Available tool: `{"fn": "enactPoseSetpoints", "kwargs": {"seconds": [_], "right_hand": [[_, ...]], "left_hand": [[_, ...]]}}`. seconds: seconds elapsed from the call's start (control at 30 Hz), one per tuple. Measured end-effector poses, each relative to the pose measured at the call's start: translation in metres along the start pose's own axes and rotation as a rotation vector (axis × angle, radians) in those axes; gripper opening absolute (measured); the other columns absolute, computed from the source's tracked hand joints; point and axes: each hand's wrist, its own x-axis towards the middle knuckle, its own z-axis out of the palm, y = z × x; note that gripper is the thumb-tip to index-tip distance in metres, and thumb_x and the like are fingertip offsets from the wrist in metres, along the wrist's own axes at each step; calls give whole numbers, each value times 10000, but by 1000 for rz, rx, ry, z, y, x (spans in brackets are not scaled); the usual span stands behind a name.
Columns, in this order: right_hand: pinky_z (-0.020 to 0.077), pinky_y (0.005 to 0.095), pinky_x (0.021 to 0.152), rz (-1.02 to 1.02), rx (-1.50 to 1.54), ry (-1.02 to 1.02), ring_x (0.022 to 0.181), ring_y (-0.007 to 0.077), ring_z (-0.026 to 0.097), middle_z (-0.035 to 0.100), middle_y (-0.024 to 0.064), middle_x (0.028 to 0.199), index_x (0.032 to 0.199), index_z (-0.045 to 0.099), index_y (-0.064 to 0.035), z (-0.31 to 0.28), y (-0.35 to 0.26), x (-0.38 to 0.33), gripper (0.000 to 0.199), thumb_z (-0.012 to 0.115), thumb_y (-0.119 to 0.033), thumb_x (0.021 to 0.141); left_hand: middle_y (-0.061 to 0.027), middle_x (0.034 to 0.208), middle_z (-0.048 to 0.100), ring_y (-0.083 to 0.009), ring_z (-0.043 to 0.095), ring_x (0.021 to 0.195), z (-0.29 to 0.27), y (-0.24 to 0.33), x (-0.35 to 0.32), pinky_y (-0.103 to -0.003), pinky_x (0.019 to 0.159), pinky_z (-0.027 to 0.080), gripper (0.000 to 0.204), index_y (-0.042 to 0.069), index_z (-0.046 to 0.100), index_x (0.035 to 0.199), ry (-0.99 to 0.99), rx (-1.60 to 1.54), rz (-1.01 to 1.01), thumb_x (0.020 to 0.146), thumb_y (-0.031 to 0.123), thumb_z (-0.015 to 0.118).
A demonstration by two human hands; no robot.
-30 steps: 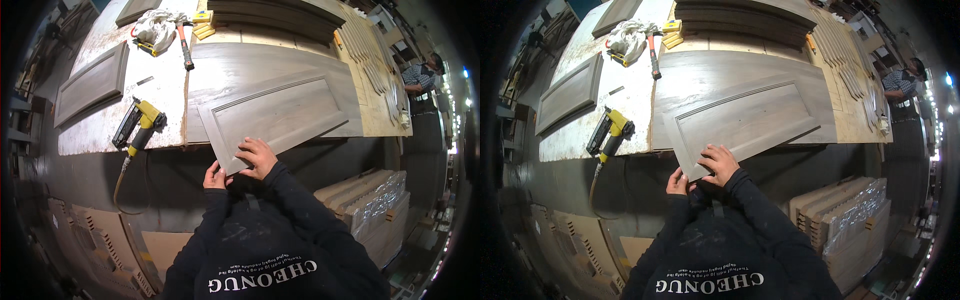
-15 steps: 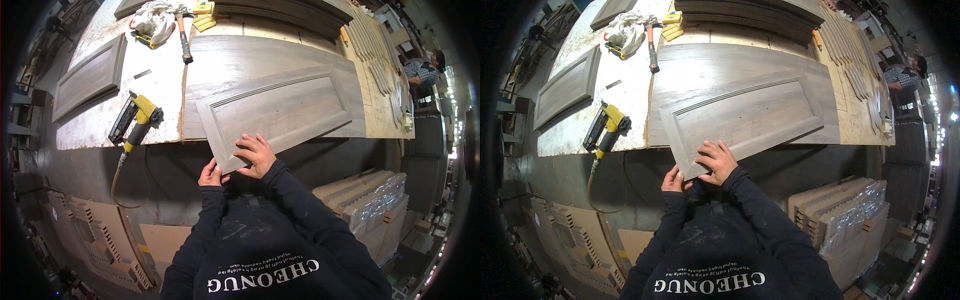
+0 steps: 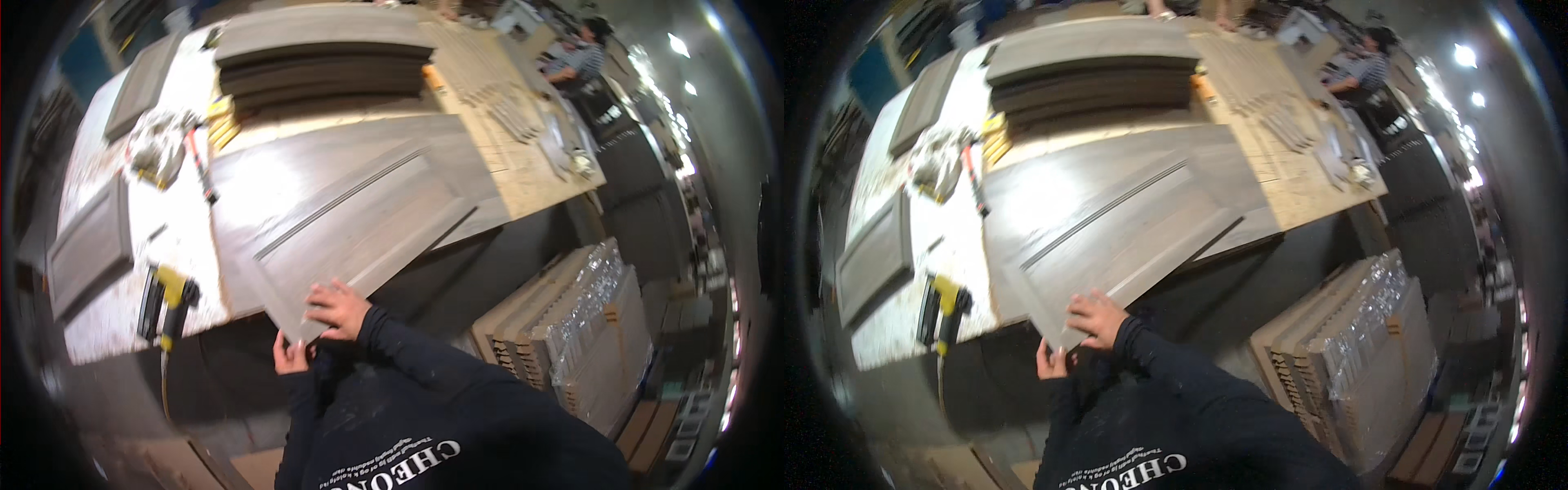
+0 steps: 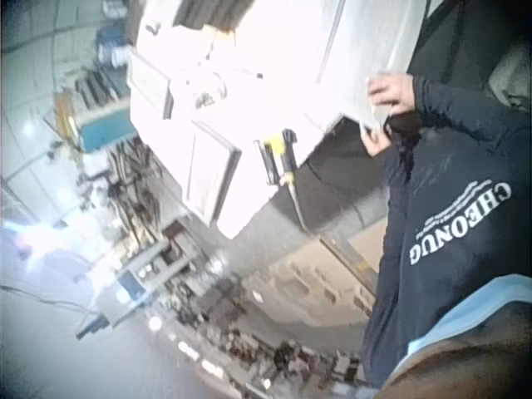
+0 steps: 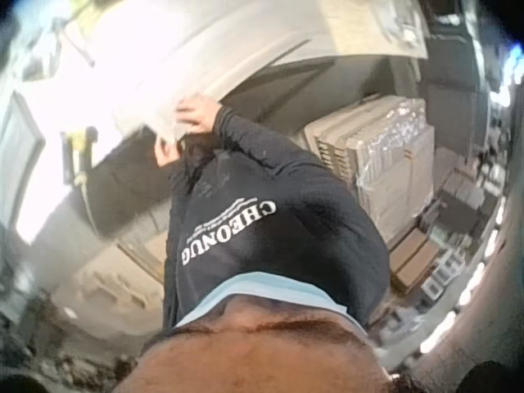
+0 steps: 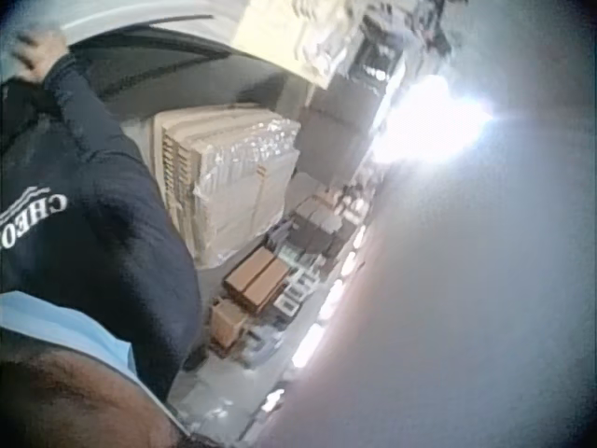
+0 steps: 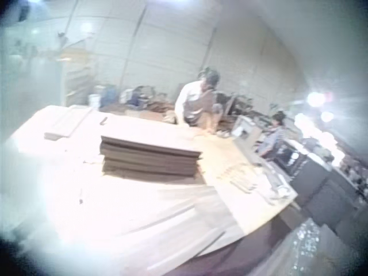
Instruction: Assemble decorative wooden panels by aligning frame pieces and using a pneumatic nail gun.
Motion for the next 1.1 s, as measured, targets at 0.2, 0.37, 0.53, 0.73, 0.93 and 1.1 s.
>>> {"fn": "enactPoseSetpoints", "kwargs": {"seconds": [0.2, 0.37, 0.53, 0.73, 0.93, 1.1], "right_hand": [[312, 455, 965, 113, -74, 117, 1196, 271, 379, 457, 79, 1192, 1137, 524, -151, -48, 64, -53, 516, 688, -261, 661], [366, 440, 871, 347, -265, 456, 1000, 328, 494, 514, 143, 1085, 997, 590, -109, -125, 138, -109, 580, 739, -465, 564], [395, 420, 857, 911, -264, 811, 978, 336, 505, 543, 148, 1042, 1040, 596, -97, -160, 225, -144, 459, 682, -374, 684], [421, 375, 848, 1100, -33, 627, 973, 325, 518, 567, 166, 1014, 1000, 635, -96, -183, 249, -135, 348, 635, -333, 745], [448, 379, 790, 971, 81, 566, 893, 285, 554, 590, 133, 941, 985, 629, -96, -149, 284, -138, 332, 651, -314, 736], [449, 314, 693, 950, 57, 628, 750, 207, 543, 569, 101, 819, 971, 633, -60, -157, 303, -159, 307, 682, -228, 719]], "left_hand": [[-117, 894, 593, -145, 560, 584, 1, 11, 0, -251, 517, 484, 467, 80, 376, 1275, 30, 104, -17, 839, 49, 541], [-112, 963, 579, -161, 553, 583, -16, -6, 10, -261, 517, 478, 464, 77, 392, 1272, 44, 62, 38, 840, 95, 560], [-110, 996, 571, -170, 549, 584, -4, 3, 8, -272, 504, 473, 446, 67, 407, 1261, 129, 145, -4, 850, 154, 556], [1, 710, 546, -48, 419, 533, -15, 1, 19, -212, 468, 403, 317, 51, 519, 1150, 207, 245, -36, 852, 148, 567], [26, 640, 511, -51, 433, 562, -66, -21, 26, -208, 486, 339, 182, -4, 608, 872, 387, 535, 156, 835, 173, 586], [-11, 773, 586, -64, 493, 621, 9, 18, 4, -193, 537, 392, 268, -9, 593, 1052, 266, 421, 94, 804, 91, 607]]}}
